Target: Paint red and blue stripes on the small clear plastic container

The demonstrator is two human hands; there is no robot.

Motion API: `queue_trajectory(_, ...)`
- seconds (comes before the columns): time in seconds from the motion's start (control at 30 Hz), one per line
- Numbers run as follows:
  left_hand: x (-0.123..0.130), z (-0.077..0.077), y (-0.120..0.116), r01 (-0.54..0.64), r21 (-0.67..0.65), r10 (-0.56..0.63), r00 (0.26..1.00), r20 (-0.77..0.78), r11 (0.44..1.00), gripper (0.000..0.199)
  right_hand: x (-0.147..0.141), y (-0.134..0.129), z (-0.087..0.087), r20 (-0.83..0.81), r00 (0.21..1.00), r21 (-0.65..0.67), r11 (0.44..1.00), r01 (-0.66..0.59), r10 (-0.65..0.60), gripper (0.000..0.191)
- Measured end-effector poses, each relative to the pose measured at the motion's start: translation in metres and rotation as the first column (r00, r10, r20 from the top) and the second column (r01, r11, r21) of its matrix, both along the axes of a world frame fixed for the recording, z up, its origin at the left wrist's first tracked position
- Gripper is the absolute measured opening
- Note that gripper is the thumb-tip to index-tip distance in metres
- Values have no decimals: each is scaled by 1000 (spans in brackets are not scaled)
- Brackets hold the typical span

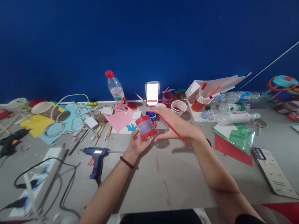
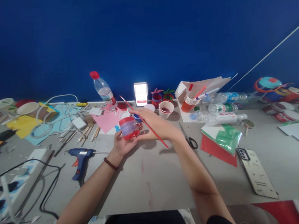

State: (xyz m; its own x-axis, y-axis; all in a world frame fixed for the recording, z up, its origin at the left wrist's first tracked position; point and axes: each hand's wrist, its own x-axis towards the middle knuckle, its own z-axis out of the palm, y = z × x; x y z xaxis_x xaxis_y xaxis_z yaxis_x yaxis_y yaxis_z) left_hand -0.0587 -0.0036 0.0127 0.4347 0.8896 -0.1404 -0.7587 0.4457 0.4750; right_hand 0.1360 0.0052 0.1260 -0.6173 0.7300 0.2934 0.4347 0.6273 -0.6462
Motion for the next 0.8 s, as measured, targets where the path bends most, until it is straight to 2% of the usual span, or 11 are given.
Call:
queue_trajectory(0.2, -1, 1, -1, 40, 32, -41, 999, 21, 999, 68, -9, 1, -3, 50, 999, 22, 1000, -14, 13, 89)
queue_trajectory(0.5, -1, 4, -2, 36, -3, -35, 999, 11, 999, 55, -13, 1, -9, 69, 998, 33, 999, -8, 6, 86)
queue_trajectory(0.8, 0, 3, -2, 54, 31, -54, 998, 9, 998, 65, -13, 1, -10, 64, 998, -2, 1000, 14, -13, 80)
